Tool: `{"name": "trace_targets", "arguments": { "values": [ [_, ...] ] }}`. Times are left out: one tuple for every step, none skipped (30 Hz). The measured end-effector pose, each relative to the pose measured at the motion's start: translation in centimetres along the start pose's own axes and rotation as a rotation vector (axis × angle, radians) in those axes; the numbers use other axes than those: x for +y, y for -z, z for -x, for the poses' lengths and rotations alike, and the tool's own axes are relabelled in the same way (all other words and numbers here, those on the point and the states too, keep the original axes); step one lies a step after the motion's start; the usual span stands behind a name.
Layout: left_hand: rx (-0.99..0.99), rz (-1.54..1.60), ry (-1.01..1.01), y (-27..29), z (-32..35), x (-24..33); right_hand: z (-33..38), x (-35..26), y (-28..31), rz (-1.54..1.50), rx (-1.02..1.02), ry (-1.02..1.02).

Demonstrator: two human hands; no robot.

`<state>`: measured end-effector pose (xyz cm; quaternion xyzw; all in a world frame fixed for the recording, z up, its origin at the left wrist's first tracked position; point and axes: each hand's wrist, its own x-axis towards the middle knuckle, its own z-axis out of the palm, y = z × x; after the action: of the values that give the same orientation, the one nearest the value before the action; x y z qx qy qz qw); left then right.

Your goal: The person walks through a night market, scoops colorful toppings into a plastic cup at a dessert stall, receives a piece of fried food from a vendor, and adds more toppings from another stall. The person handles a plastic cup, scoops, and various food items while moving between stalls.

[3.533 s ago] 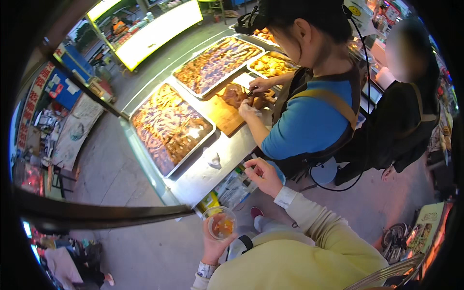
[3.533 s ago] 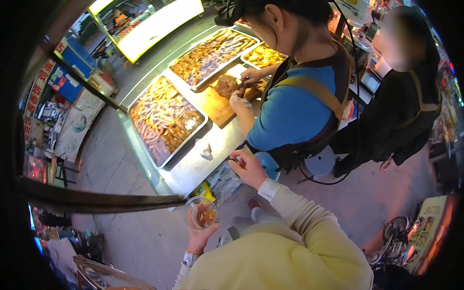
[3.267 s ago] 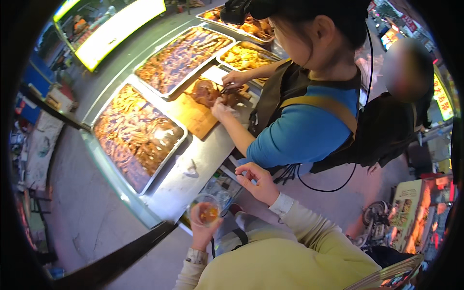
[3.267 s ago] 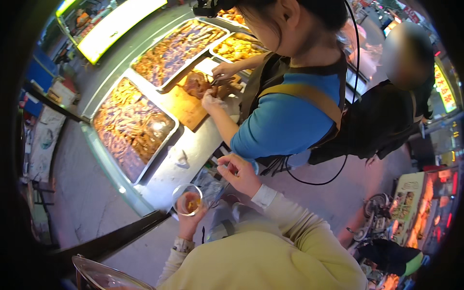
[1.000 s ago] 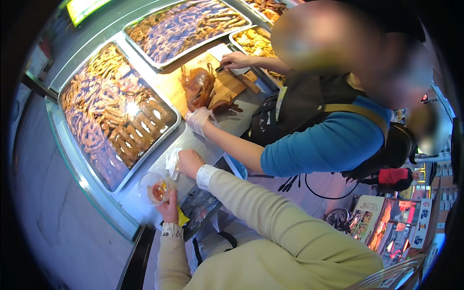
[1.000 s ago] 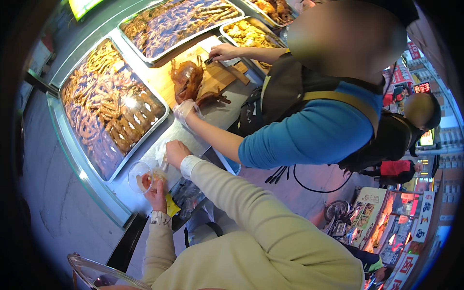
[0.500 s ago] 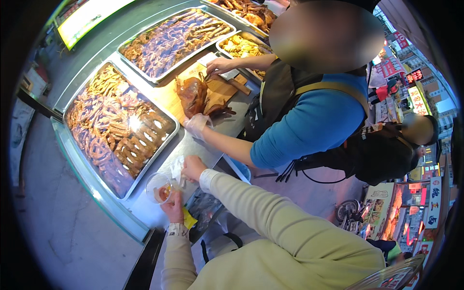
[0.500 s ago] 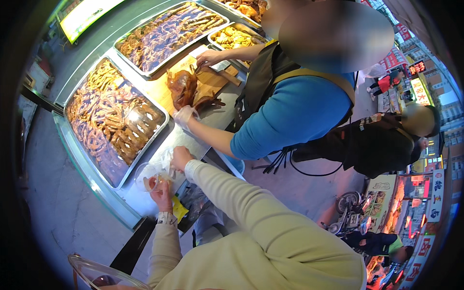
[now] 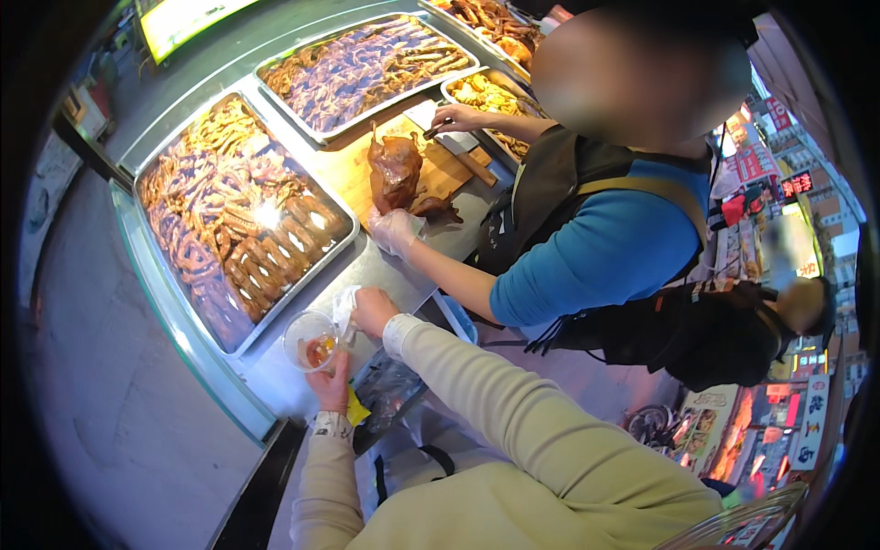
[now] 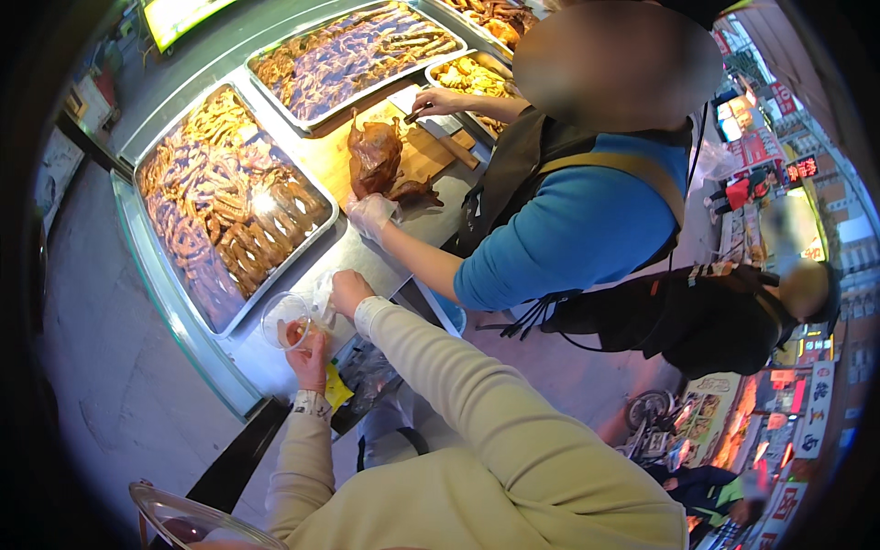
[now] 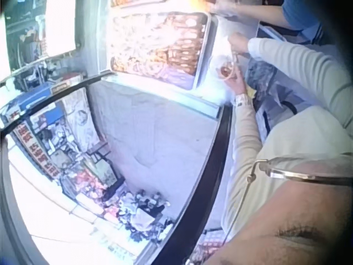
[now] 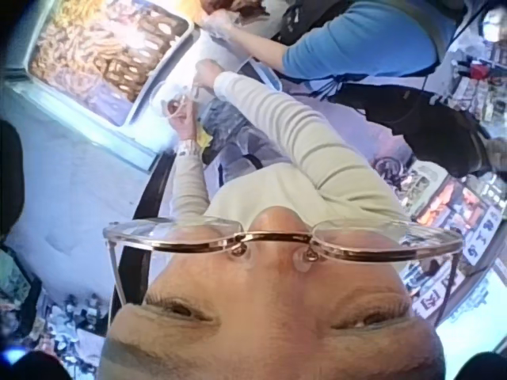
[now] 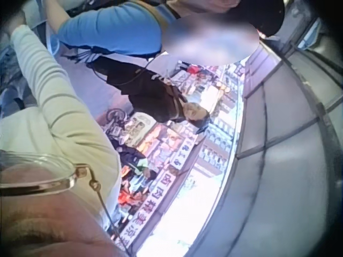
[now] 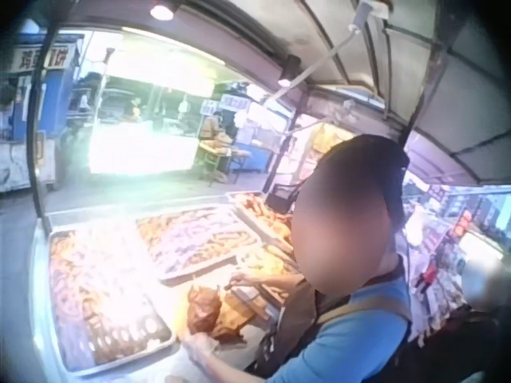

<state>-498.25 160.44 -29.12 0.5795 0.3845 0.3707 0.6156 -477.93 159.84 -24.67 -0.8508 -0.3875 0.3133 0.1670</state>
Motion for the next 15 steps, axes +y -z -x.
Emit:
{"name": "trace_targets", "arguments": {
  "values": [
    [-0.002,-0.008,-0.003,0.0,0.0,0.1,0.3,-0.2,0.2,0.003,0.016,0.019],
    [-0.006,-0.022,-0.009,0.2,-0.1,0.1,0.5,-0.7,0.5,-0.028,0.008,-0.005],
    [-0.004,-0.042,-0.013,0.2,0.0,0.2,0.8,-1.2,0.9,-0.059,-0.001,-0.029],
    [0.002,-0.036,-0.007,0.1,0.0,0.5,1.0,-1.3,0.9,-0.098,-0.007,-0.059],
    [0.008,-0.031,0.000,0.0,0.0,0.8,1.0,-1.0,0.6,-0.103,0.018,-0.031],
    [0.013,-0.025,0.007,-0.1,0.2,0.9,0.9,-0.6,0.3,-0.109,0.043,-0.004],
    [0.010,-0.045,-0.005,0.0,0.1,0.8,0.7,-0.4,0.1,-0.115,0.075,0.028],
    [0.007,-0.064,-0.017,0.1,0.1,0.7,0.4,-0.3,-0.1,-0.103,0.073,0.037],
    [0.003,-0.084,-0.029,0.2,0.2,0.5,0.2,-0.2,-0.3,-0.091,0.072,0.045],
    [-0.009,-0.088,-0.028,0.3,0.1,0.4,-0.1,0.0,-0.3,-0.080,0.074,0.049],
    [-0.021,-0.093,-0.028,0.4,0.0,0.2,-0.3,0.1,-0.4,-0.070,0.075,0.053],
    [-0.034,-0.098,-0.028,0.4,0.0,0.1,-0.4,0.2,-0.5,-0.063,0.075,0.052],
    [-0.006,-0.077,-0.024,0.2,0.0,-0.1,-0.5,0.1,-0.4,-0.055,0.075,0.052],
    [0.022,-0.057,-0.021,0.0,0.1,-0.2,-0.5,0.0,-0.4,-0.085,0.074,0.032],
    [0.049,-0.036,-0.017,-0.1,0.1,-0.3,-0.3,-0.1,-0.5,-0.116,0.073,0.012]
  ]
}}
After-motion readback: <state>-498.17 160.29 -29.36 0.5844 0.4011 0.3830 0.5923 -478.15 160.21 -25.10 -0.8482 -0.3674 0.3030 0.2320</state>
